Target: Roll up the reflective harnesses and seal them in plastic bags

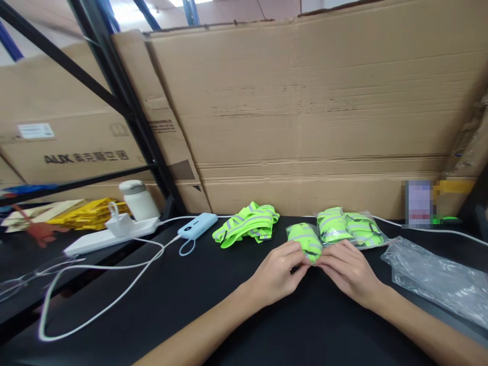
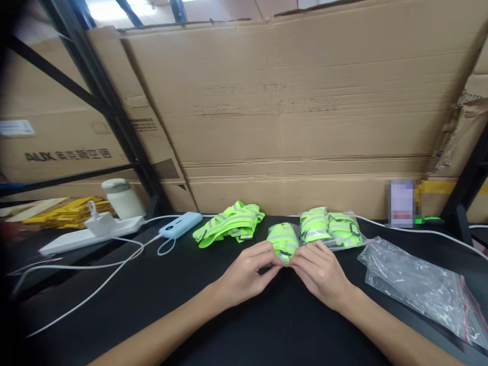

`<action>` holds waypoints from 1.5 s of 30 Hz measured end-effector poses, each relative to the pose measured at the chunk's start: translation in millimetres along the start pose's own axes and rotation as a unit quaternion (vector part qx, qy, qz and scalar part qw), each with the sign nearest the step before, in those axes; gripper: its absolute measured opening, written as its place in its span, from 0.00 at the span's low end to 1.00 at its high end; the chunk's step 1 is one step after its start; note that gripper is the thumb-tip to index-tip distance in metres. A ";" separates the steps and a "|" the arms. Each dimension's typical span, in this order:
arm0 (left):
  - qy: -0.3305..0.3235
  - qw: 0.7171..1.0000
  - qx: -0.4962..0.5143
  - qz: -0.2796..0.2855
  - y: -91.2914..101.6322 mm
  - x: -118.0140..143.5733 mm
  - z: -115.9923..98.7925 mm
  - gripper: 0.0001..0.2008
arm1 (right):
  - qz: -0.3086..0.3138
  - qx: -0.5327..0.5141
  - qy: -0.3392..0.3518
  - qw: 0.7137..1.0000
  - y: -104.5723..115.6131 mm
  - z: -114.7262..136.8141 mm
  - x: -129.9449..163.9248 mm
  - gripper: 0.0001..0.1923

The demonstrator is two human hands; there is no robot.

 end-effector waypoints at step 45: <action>0.016 0.992 -0.099 0.083 -4.0 -4.7 -2.3 0.07 | 0.017 0.008 -0.036 0.999 -7.7 -2.4 1.1 0.07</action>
Point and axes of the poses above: each hand's wrist, its own x-axis away from the middle knuckle, its own y-axis out of the back of the hand, z = x × y, the point moved 6 cm from there along -x, towards the middle knuckle, and after that the axes turned 8 degrees about x, right-handed, at the moved point
